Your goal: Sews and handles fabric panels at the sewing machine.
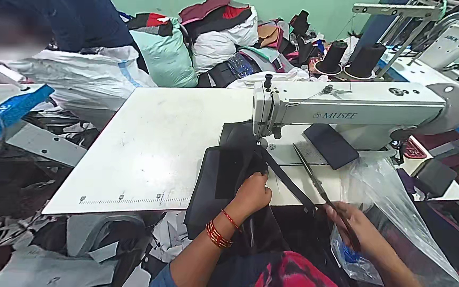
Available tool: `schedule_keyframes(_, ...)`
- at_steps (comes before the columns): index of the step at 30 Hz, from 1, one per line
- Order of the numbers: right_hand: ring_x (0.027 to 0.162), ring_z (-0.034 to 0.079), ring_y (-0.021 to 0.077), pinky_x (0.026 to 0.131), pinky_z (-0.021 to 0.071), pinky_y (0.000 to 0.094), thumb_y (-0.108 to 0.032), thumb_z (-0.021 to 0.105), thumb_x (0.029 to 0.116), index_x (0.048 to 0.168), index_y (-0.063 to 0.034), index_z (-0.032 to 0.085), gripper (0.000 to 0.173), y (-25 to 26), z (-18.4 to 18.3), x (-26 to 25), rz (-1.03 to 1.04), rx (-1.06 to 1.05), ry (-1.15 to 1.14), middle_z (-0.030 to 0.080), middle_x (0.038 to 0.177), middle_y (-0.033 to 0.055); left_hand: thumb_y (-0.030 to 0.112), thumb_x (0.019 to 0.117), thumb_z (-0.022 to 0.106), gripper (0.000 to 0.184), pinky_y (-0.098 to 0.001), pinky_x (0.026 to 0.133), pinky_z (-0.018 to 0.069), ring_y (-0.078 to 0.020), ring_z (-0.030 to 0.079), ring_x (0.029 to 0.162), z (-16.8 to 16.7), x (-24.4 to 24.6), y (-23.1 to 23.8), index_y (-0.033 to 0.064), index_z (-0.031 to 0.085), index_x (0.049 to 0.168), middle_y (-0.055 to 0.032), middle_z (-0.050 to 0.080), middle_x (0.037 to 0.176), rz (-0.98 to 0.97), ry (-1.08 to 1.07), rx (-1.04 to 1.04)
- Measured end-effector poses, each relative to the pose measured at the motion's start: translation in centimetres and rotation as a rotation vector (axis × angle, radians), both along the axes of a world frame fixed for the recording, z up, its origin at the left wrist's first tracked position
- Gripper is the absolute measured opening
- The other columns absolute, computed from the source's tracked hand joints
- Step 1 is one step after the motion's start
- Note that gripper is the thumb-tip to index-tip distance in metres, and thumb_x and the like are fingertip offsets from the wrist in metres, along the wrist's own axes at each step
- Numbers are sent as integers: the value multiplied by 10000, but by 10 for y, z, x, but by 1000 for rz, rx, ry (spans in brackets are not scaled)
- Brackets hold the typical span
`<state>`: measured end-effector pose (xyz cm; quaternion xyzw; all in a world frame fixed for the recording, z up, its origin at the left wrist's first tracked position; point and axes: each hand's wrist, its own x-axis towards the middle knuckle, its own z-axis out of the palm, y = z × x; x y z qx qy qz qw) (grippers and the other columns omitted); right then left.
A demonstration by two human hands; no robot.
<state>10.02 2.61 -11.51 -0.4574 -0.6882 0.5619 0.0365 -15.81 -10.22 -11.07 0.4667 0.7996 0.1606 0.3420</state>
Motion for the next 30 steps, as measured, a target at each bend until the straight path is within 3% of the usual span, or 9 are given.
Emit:
schedule_keyframes(4, 427, 434, -10, 395, 414, 175, -595, 617, 907, 1237, -107, 553, 593, -42, 0, 27, 132, -215, 208, 487, 639, -135, 146, 992, 491, 522, -515, 1057, 459, -370, 575, 1251, 1, 1, -1, -29, 493, 1484, -258, 582, 1330, -16, 7, -8)
schedule_keyframes(8, 561, 466, -25, 526, 433, 166, -693, 568, 921, 1251, -87, 524, 691, -55, -19, 39, 299, -315, 265, 501, 740, -137, 141, 991, 494, 498, -525, 1046, 465, -376, 583, 1241, 2, 1, -1, -39, 522, 1454, -261, 586, 1326, -16, 20, 2)
schedule_keyframes(10, 582, 483, -26, 537, 447, 165, -732, 544, 916, 1243, -98, 524, 714, -60, -30, 37, 324, -331, 275, 510, 753, -135, 142, 992, 495, 487, -525, 1040, 467, -375, 587, 1230, 1, 2, -2, -41, 534, 1441, -260, 590, 1312, -17, 25, 8)
schedule_keyframes(16, 557, 480, -28, 513, 442, 139, -658, 553, 946, 1254, -91, 510, 647, -72, -32, 12, 263, -396, 281, 505, 750, -121, 160, 1003, 505, 462, -532, 1044, 465, -378, 586, 1240, 3, 4, -1, -57, 559, 1408, -261, 598, 1301, -15, 35, 4)
schedule_keyframes(26, 503, 508, 1, 487, 479, 148, -468, 414, 1041, 1198, -69, 503, 438, -97, -23, -14, 106, -429, 338, 522, 700, -74, 155, 1002, 516, 427, -545, 1026, 471, -384, 592, 1226, 2, 4, -2, -76, 583, 1354, -272, 607, 1268, -21, 33, 41)
schedule_keyframes(30, 479, 500, 0, 476, 470, 150, -541, 478, 1019, 1106, -108, 487, 442, -101, -24, -18, 82, -446, 370, 516, 648, -83, 157, 996, 529, 427, -559, 1027, 475, -388, 598, 1227, 1, 4, -1, -76, 593, 1348, -275, 610, 1275, -12, 26, 44)
